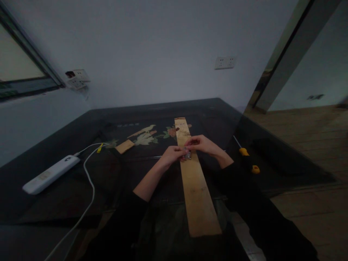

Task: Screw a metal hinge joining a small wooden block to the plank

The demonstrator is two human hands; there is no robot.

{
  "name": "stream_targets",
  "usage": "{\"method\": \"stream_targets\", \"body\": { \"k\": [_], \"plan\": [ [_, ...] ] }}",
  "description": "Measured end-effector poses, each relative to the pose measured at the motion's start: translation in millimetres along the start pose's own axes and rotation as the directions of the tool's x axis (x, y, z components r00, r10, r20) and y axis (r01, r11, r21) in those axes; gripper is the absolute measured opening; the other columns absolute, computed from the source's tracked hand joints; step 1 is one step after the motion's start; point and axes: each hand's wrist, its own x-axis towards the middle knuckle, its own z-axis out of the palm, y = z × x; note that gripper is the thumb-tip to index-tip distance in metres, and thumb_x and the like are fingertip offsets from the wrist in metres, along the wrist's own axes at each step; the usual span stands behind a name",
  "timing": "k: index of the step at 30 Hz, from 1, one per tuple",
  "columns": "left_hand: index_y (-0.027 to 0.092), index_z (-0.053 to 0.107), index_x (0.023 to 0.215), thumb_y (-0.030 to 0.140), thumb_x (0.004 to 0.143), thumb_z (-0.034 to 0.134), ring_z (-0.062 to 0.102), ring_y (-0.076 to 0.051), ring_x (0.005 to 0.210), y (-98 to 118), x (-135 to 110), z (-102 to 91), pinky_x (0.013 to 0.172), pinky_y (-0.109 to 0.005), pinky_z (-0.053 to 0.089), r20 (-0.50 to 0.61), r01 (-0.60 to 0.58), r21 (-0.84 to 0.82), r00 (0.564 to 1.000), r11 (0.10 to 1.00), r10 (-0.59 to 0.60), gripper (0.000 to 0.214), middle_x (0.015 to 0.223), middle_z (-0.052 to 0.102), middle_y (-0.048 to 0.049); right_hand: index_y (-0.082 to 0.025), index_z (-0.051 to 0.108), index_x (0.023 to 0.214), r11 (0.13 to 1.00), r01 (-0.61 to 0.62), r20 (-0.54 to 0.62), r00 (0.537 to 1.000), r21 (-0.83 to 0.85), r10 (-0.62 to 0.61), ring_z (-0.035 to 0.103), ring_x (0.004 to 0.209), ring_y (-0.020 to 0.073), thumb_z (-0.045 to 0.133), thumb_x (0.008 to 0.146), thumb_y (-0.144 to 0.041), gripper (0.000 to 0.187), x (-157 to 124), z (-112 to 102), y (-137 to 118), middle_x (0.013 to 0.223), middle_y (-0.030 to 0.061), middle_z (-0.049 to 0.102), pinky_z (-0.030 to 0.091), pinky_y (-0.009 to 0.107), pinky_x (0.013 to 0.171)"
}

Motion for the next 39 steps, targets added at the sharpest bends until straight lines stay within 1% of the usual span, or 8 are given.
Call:
{"method": "stream_targets", "body": {
  "k": [2,5,8,13,19,26,31,39],
  "plan": [
    [0.011,0.070,0.065,0.037,0.063,0.082,0.055,-0.009,0.053,0,-1,1.8,0.054,-0.022,0.044,0.024,0.010,0.041,1.000,0.999,-0.011,0.028,0.059,0.064,-0.0035,-0.016,0.072,0.081,1.000,-0.015,0.042,0.999,-0.010,0.015,0.064,0.074,0.0127,0.079,0.063,-0.030,0.023,-6,-4,1,0.078,0.0014,0.071,0.049,0.029,0.078],
    [0.012,0.070,0.061,0.036,0.066,0.080,0.053,-0.008,0.048,2,-3,3.4,0.050,-0.021,0.043,0.022,0.009,0.115,1.000,0.993,-0.012,0.026,0.055,0.063,-0.0024,-0.016,0.073,0.082,0.999,-0.037,0.110,0.993,-0.011,0.038,0.064,0.074,0.0126,0.079,0.063,-0.030,0.025,-11,-8,2,0.080,0.0020,0.072,0.050,0.028,0.075],
    [0.012,0.069,0.061,0.035,0.070,0.077,0.051,-0.008,0.044,5,-6,4.4,0.045,-0.020,0.039,0.031,0.021,0.164,0.999,0.986,-0.026,0.026,0.053,0.064,-0.0029,-0.016,0.073,0.084,0.999,-0.052,0.138,0.989,-0.005,0.052,0.064,0.073,0.0123,0.080,0.062,-0.030,0.027,-13,-10,2,0.080,0.0017,0.072,0.050,0.026,0.072],
    [0.011,0.069,0.065,0.033,0.074,0.075,0.054,-0.009,0.045,9,-12,5.4,0.042,-0.019,0.035,0.050,0.060,0.195,0.996,0.979,-0.072,0.025,0.053,0.064,-0.0043,-0.015,0.073,0.090,0.998,-0.060,0.197,0.979,-0.003,0.059,0.065,0.077,0.0124,0.079,0.065,-0.028,0.029,-12,-14,6,0.085,0.0030,0.072,0.051,0.028,0.078],
    [0.011,0.069,0.066,0.029,0.073,0.076,0.053,-0.008,0.044,8,-15,5.7,0.043,-0.019,0.035,0.032,0.085,0.188,0.995,0.978,-0.092,0.020,0.053,0.062,-0.0020,-0.014,0.072,0.088,0.999,-0.015,0.201,0.979,-0.041,0.023,0.064,0.076,0.0127,0.080,0.063,-0.029,0.030,-9,-16,14,0.083,0.0028,0.071,0.050,0.028,0.077],
    [0.010,0.069,0.068,0.026,0.073,0.076,0.051,-0.006,0.044,8,-17,5.5,0.045,-0.019,0.036,0.037,0.078,0.175,0.996,0.981,-0.086,0.019,0.053,0.061,-0.0006,-0.013,0.070,0.085,0.998,-0.039,0.140,0.989,-0.042,0.044,0.064,0.073,0.0125,0.081,0.062,-0.031,0.031,-8,-17,16,0.081,0.0027,0.071,0.050,0.028,0.075],
    [0.009,0.068,0.066,0.025,0.074,0.075,0.049,-0.006,0.043,6,-16,4.4,0.045,-0.019,0.036,0.035,0.077,0.156,0.996,0.985,-0.084,0.019,0.052,0.059,0.0001,-0.013,0.066,0.091,0.991,-0.131,0.215,0.969,0.038,0.120,0.065,0.062,0.0123,0.079,0.066,-0.031,0.033,-10,-16,17,0.073,0.0028,0.071,0.053,0.027,0.064],
    [0.010,0.066,0.063,0.028,0.071,0.077,0.047,-0.006,0.042,1,-14,4.2,0.043,-0.019,0.033,0.041,0.055,0.130,0.997,0.990,-0.061,0.023,0.049,0.058,0.0003,-0.013,0.065,0.093,0.988,-0.123,0.242,0.965,0.096,0.097,0.067,0.062,0.0127,0.079,0.066,-0.026,0.034,-11,-15,17,0.071,0.0023,0.071,0.055,0.027,0.064]
  ]
}}
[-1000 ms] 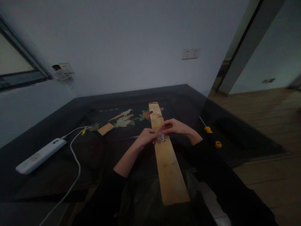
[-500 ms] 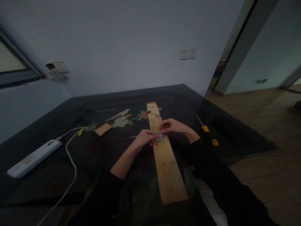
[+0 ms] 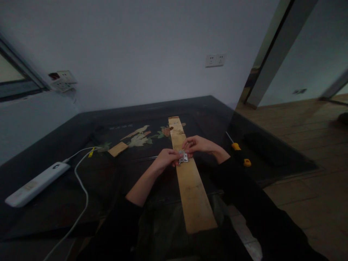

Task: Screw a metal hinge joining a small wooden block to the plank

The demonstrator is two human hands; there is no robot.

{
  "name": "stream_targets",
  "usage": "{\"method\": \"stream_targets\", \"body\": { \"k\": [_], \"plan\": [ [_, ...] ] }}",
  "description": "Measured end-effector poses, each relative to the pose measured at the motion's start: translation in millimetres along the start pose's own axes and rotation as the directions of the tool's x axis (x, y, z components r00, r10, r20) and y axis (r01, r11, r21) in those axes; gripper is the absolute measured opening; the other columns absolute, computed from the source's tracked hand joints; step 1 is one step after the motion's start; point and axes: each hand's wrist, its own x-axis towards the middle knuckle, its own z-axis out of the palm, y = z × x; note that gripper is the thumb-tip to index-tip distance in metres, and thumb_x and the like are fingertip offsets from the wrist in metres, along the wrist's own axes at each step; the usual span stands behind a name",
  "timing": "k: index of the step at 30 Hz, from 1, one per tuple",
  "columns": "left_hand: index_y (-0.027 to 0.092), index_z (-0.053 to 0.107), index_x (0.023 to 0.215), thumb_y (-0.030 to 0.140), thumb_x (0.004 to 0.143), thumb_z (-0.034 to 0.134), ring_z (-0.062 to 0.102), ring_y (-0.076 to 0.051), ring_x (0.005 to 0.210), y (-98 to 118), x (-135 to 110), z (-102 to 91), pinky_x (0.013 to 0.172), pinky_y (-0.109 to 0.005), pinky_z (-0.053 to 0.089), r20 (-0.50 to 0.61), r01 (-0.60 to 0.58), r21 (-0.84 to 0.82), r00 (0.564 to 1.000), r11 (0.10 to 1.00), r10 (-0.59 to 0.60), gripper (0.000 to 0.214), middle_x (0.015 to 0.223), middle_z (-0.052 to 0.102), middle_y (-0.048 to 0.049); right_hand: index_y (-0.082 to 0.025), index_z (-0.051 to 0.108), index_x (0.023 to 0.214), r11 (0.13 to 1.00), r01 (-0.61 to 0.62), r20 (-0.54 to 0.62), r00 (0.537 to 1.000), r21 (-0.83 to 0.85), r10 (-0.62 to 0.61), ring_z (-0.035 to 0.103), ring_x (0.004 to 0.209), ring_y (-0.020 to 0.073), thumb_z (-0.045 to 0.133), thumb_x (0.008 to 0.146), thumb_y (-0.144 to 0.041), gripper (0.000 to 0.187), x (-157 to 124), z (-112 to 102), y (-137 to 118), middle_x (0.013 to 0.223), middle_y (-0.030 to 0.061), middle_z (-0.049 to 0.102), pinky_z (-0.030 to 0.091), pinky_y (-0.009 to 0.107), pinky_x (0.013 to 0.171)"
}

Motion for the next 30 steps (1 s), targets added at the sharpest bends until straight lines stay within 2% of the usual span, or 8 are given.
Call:
{"method": "stream_targets", "body": {
  "k": [8,14,20,23,30],
  "plan": [
    [0.010,0.068,0.066,0.032,0.069,0.079,0.047,-0.006,0.044,0.9,-0.3,-2.3,0.042,-0.019,0.029,-0.017,-0.051,-0.018,0.999,0.999,0.050,0.025,0.052,0.060,-0.0013,-0.012,0.065,0.092,0.998,0.027,-0.027,0.999,0.051,-0.025,0.066,0.063,0.0113,0.079,0.065,-0.023,0.032,0.9,0.9,0.5,0.072,0.0022,0.071,0.054,0.025,0.064],
    [0.010,0.067,0.065,0.034,0.070,0.077,0.045,-0.006,0.042,0.7,-1.1,-2.7,0.042,-0.019,0.029,-0.012,-0.049,-0.008,0.999,0.999,0.049,0.026,0.049,0.058,-0.0003,-0.012,0.066,0.091,0.999,0.040,-0.021,0.999,0.026,-0.040,0.066,0.065,0.0109,0.079,0.065,-0.023,0.031,-0.1,1.9,-1.2,0.077,0.0030,0.072,0.053,0.024,0.065],
    [0.010,0.065,0.063,0.032,0.069,0.078,0.042,-0.005,0.041,1.7,-1.6,-2.5,0.042,-0.019,0.027,-0.021,-0.024,-0.024,1.000,0.999,0.024,0.026,0.047,0.055,0.0014,-0.013,0.062,0.093,0.999,-0.013,-0.015,1.000,0.045,0.013,0.066,0.063,0.0117,0.080,0.063,-0.021,0.035,-0.8,1.3,-1.2,0.073,0.0016,0.071,0.054,0.025,0.064],
    [0.011,0.064,0.064,0.033,0.067,0.079,0.041,-0.004,0.040,1.3,-1.2,-3.2,0.042,-0.019,0.025,-0.026,-0.016,-0.070,1.000,0.997,0.014,0.028,0.046,0.053,0.0023,-0.013,0.062,0.087,0.998,-0.049,-0.021,0.999,0.036,0.049,0.067,0.063,0.0120,0.079,0.064,-0.023,0.031,-2.1,-1.2,-0.7,0.073,0.0020,0.071,0.055,0.027,0.065],
    [0.010,0.064,0.065,0.039,0.061,0.083,0.039,-0.004,0.042,1.4,0.1,-5.9,0.042,-0.019,0.023,-0.063,-0.019,-0.151,0.998,0.988,0.010,0.034,0.046,0.051,0.0030,-0.013,0.069,0.083,0.989,-0.107,0.085,0.990,-0.100,0.115,0.063,0.066,0.0096,0.081,0.061,-0.025,0.028,-2.7,-3.7,-0.8,0.076,0.0002,0.069,0.052,0.025,0.068]
  ]
}}
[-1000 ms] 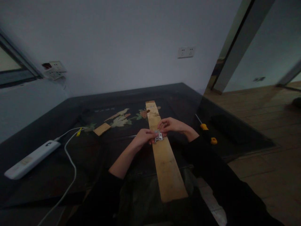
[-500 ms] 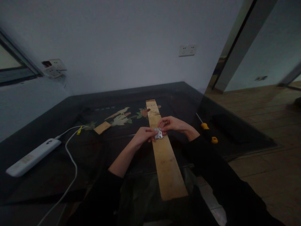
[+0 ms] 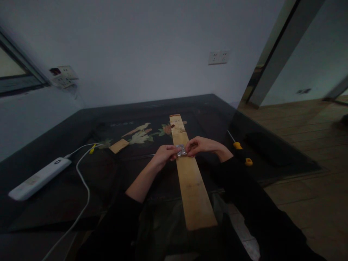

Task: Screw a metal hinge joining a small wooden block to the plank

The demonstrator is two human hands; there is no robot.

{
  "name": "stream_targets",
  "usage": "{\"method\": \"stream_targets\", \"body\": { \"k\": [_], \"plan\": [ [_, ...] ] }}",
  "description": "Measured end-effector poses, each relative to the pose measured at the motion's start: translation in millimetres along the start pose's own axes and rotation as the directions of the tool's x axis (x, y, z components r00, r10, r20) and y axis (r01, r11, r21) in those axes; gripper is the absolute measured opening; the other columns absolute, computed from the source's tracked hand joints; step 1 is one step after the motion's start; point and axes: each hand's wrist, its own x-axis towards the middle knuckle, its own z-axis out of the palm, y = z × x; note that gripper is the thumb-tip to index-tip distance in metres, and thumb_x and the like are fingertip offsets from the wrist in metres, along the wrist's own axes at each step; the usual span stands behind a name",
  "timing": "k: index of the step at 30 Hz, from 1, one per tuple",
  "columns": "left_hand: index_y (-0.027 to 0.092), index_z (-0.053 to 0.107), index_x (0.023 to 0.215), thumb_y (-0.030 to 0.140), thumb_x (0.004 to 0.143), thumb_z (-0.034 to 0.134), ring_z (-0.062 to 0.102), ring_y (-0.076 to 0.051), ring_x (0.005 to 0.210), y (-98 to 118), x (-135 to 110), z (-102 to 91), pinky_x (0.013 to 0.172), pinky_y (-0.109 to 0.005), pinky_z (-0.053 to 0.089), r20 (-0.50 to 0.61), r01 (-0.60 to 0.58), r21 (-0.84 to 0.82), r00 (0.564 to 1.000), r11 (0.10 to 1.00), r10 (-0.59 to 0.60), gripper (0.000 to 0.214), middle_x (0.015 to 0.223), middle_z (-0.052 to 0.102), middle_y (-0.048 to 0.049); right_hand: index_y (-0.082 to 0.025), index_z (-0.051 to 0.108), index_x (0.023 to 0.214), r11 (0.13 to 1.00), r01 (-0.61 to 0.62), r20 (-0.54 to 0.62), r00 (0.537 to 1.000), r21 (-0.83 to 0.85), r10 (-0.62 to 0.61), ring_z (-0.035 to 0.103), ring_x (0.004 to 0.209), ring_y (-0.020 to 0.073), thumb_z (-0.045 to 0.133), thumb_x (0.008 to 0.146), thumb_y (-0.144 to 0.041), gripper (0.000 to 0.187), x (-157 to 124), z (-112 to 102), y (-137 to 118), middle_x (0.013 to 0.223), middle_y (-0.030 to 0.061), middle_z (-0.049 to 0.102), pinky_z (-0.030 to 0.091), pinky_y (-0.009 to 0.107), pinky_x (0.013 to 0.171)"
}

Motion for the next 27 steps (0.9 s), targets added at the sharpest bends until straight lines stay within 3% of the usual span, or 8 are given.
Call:
{"method": "stream_targets", "body": {
  "k": [9,27],
  "plan": [
    [0.010,0.063,0.064,0.033,0.059,0.085,0.036,-0.002,0.041,-1,2,-0.8,0.041,-0.018,0.021,0.016,0.043,-0.125,0.999,0.991,-0.042,0.032,0.046,0.048,0.0047,-0.015,0.069,0.073,0.976,0.096,-0.069,0.991,-0.195,-0.111,0.057,0.064,0.0091,0.079,0.061,-0.025,0.019,4,7,-5,0.069,-0.0018,0.065,0.045,0.023,0.064],
    [0.009,0.063,0.066,0.030,0.061,0.085,0.035,-0.002,0.042,-1,1,0.7,0.040,-0.016,0.020,0.051,0.043,-0.198,0.998,0.979,-0.033,0.031,0.047,0.045,0.0051,-0.015,0.066,0.068,0.961,0.138,-0.092,0.982,-0.241,-0.165,0.056,0.065,0.0105,0.078,0.061,-0.026,0.018,7,14,-7,0.068,-0.0015,0.065,0.043,0.025,0.066]
  ]
}}
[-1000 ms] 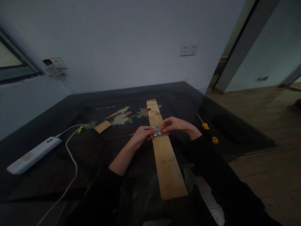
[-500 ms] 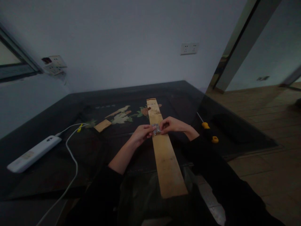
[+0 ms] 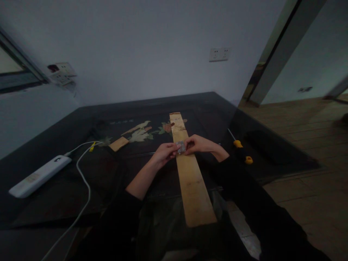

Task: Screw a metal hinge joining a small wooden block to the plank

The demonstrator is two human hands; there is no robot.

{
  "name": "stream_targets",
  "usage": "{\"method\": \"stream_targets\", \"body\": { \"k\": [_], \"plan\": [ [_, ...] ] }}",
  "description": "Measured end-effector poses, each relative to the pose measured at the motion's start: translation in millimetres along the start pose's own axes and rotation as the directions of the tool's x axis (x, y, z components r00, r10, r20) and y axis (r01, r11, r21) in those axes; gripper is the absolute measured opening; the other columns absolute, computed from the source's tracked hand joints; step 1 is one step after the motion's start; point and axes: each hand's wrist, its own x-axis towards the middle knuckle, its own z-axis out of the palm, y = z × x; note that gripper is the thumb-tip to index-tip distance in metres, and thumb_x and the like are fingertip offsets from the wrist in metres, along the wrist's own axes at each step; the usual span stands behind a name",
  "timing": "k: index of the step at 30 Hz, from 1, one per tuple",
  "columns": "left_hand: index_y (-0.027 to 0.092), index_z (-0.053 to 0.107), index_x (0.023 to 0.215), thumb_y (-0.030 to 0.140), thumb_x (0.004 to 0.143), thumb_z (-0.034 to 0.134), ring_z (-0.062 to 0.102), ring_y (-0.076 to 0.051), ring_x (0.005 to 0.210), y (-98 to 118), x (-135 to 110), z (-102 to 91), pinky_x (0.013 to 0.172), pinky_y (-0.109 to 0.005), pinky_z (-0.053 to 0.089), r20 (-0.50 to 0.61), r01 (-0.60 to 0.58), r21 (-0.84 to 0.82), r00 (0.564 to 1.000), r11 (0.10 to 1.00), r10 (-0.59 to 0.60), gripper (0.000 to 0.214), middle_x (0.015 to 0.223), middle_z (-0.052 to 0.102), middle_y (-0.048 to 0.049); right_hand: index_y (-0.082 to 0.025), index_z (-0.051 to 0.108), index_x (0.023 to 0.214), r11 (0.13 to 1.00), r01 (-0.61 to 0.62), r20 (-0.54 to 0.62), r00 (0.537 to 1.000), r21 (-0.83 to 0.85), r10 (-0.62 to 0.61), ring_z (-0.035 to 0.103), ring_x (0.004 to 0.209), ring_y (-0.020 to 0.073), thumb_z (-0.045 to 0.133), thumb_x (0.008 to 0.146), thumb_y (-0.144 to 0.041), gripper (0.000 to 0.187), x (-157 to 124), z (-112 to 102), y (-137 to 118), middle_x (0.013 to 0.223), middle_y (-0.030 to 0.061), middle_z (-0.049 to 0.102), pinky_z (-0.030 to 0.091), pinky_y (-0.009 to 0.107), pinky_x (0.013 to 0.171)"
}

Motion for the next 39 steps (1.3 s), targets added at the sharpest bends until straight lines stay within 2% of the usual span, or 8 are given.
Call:
{"method": "stream_targets", "body": {
  "k": [5,14,19,25,28,33,39],
  "plan": [
    [0.010,0.061,0.061,0.035,0.060,0.085,0.037,-0.003,0.042,-2,2,-0.1,0.041,-0.017,0.022,-0.042,-0.006,0.100,0.999,0.995,0.010,0.035,0.046,0.048,0.0039,-0.015,0.069,0.069,1.000,-0.028,0.028,0.999,0.005,0.028,0.056,0.063,0.0101,0.077,0.059,-0.025,0.016,0,0,3,0.067,-0.0017,0.065,0.042,0.024,0.064],
    [0.011,0.061,0.062,0.037,0.058,0.085,0.039,-0.003,0.041,-4,3,-2.7,0.041,-0.018,0.022,-0.056,0.007,0.169,0.998,0.986,0.003,0.036,0.045,0.050,0.0037,-0.014,0.072,0.071,0.990,-0.025,-0.011,1.000,-0.141,0.024,0.049,0.057,0.0083,0.075,0.059,-0.022,0.015,3,5,8,0.061,-0.0033,0.060,0.036,0.022,0.056],
    [0.011,0.062,0.062,0.033,0.061,0.084,0.039,-0.003,0.041,-5,5,-3.8,0.041,-0.018,0.023,-0.065,0.015,0.172,0.998,0.985,-0.003,0.032,0.045,0.050,0.0036,-0.014,0.073,0.075,0.986,-0.035,-0.007,0.999,-0.165,0.034,0.055,0.062,0.0106,0.075,0.062,-0.022,0.016,0,-1,6,0.066,-0.0006,0.065,0.040,0.023,0.060],
    [0.010,0.062,0.062,0.033,0.060,0.084,0.040,-0.003,0.041,-7,5,-4.5,0.041,-0.018,0.025,-0.068,0.013,0.179,0.998,0.984,-0.001,0.031,0.047,0.051,0.0031,-0.014,0.073,0.082,0.987,0.041,-0.152,0.986,-0.154,-0.065,0.057,0.067,0.0125,0.072,0.070,-0.032,0.021,-6,-8,-2,0.074,0.0030,0.068,0.043,0.025,0.064],
    [0.010,0.063,0.062,0.033,0.060,0.084,0.040,-0.003,0.041,-6,5,-4.5,0.041,-0.018,0.025,-0.063,0.011,0.169,0.998,0.986,0.000,0.031,0.047,0.051,0.0032,-0.015,0.071,0.083,0.988,0.081,-0.101,0.990,-0.129,-0.094,0.056,0.069,0.0123,0.075,0.069,-0.036,0.025,-5,-1,-7,0.075,0.0019,0.066,0.042,0.025,0.064],
    [0.010,0.062,0.062,0.032,0.061,0.084,0.040,-0.003,0.040,-6,5,-5.3,0.041,-0.017,0.025,-0.048,0.001,0.158,0.999,0.987,0.007,0.030,0.046,0.051,0.0034,-0.015,0.067,0.080,0.977,0.079,-0.060,0.994,-0.198,-0.093,0.048,0.063,0.0100,0.077,0.066,-0.032,0.024,-3,9,-8,0.070,-0.0011,0.058,0.036,0.023,0.057],
    [0.011,0.061,0.060,0.031,0.062,0.083,0.041,-0.003,0.040,-6,5,-4.9,0.041,-0.017,0.024,-0.064,0.011,0.171,0.998,0.985,0.000,0.029,0.045,0.051,0.0030,-0.015,0.067,0.079,0.982,0.092,-0.036,0.994,-0.164,-0.099,0.051,0.065,0.0104,0.073,0.071,-0.033,0.021,-3,8,-7,0.073,0.0001,0.062,0.038,0.023,0.060]
  ]
}}
